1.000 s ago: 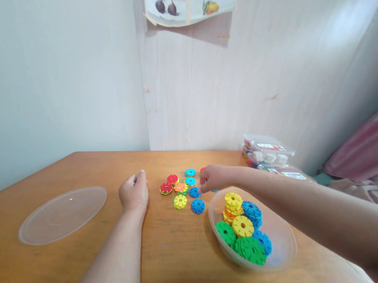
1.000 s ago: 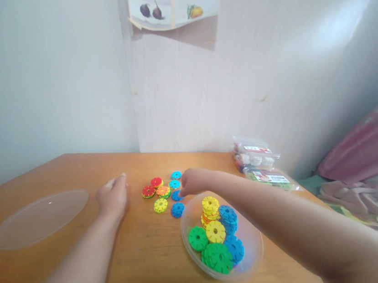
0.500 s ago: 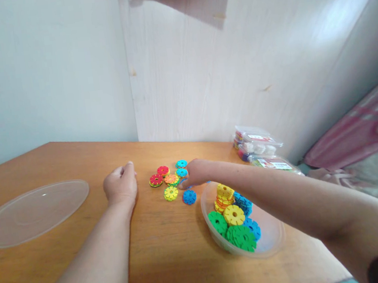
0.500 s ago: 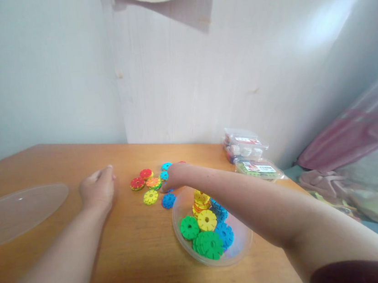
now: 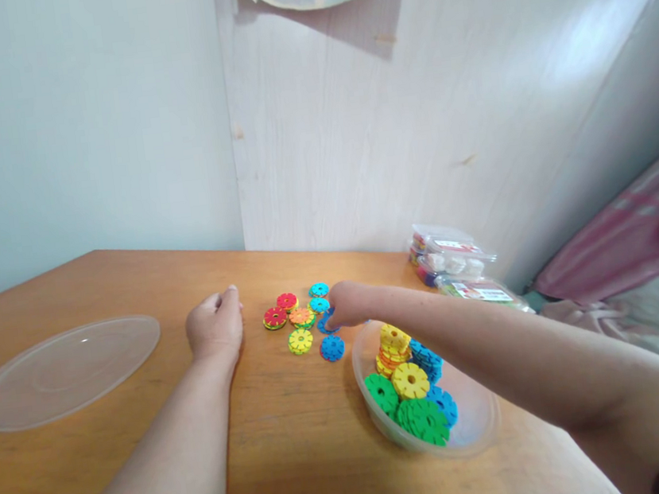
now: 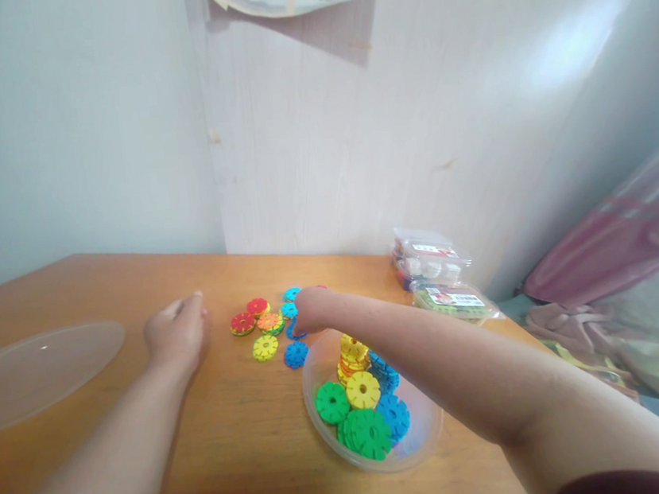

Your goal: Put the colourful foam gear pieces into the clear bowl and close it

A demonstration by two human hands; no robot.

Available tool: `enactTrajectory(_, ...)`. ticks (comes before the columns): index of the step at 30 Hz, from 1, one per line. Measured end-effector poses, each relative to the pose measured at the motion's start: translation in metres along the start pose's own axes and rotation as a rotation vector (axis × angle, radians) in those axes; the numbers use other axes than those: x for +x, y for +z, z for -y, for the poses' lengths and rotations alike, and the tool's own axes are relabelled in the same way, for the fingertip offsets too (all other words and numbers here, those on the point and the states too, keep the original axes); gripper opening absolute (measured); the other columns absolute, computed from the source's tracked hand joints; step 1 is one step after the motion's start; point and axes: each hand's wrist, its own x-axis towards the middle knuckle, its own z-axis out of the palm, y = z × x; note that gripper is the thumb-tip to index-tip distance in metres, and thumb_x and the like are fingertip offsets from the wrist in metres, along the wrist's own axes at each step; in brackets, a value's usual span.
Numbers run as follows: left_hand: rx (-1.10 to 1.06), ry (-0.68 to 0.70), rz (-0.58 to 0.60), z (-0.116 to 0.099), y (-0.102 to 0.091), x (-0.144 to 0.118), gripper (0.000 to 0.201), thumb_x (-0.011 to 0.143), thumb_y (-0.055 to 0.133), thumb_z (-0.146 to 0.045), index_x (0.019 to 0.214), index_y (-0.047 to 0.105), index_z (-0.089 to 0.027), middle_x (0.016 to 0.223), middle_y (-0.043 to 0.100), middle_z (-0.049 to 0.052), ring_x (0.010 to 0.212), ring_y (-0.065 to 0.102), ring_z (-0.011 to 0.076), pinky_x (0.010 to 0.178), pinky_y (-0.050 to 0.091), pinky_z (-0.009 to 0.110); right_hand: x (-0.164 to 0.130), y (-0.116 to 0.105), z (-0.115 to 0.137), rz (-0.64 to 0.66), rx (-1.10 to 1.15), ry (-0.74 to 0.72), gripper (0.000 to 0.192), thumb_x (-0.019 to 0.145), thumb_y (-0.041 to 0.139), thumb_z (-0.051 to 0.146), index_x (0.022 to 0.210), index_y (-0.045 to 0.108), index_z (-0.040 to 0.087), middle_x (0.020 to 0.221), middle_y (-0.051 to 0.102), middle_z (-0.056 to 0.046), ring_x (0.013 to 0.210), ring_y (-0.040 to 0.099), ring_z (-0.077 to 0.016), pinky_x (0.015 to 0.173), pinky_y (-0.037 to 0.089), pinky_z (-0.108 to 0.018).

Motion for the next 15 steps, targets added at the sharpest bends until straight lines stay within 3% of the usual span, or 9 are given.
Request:
enactTrajectory(5,0.0,-0.022,0.007,-0.001,0.0,-0.001,0.036,0.079,0.051,-0.05,0.059,0.061,-0.022,0.047,0.054,0.001,0.054,0.056,0.0206,0.051,0.035,0.029,-0.005,-0.004,-0.003,0.059,0.143,0.03,0.022,0.081,0.062,0.03,0.078,0.075,0.012,0.079,0.076,-0.012,0.072,0.069,-0.0197,0.059,0.047,-0.023)
enactTrajectory(8,-0.009,-0.027,0.009,-0.001,0.0,-0.002,0.036,0.079,0.051,-0.051,0.061,0.062,-0.022,0.05,0.056,0.001,0.055,0.056,0.0202,0.051,0.036,0.03,-0.012,-0.007,-0.009,0.06,0.21,0.032,0.018,0.083,0.061,0.026,0.083,0.074,0.013,0.08,0.077,-0.01,0.068,0.068,-0.0164,0.056,0.047,-0.021)
enactTrajectory(12,-0.001,-0.025,0.001,0.001,0.002,-0.001,0.036,0.079,0.051,-0.051,0.061,0.062,-0.021,0.052,0.056,0.001,0.056,0.056,0.0195,0.051,0.035,0.03,-0.034,-0.011,-0.029,-0.058,0.459,-0.011,0.016,0.082,0.06,0.022,0.093,0.069,0.013,0.081,0.076,-0.008,0.063,0.065,-0.0127,0.052,0.045,-0.019)
enactTrajectory(15,-0.018,-0.021,-0.006,0.002,0.003,0.0,0.037,0.079,0.052,-0.051,0.061,0.062,-0.021,0.051,0.055,0.0,0.054,0.054,0.0183,0.05,0.034,0.029,-0.067,-0.015,-0.049,-0.122,0.71,-0.047,0.014,0.083,0.061,0.023,0.095,0.064,0.015,0.079,0.073,-0.005,0.061,0.064,-0.0113,0.051,0.045,-0.019)
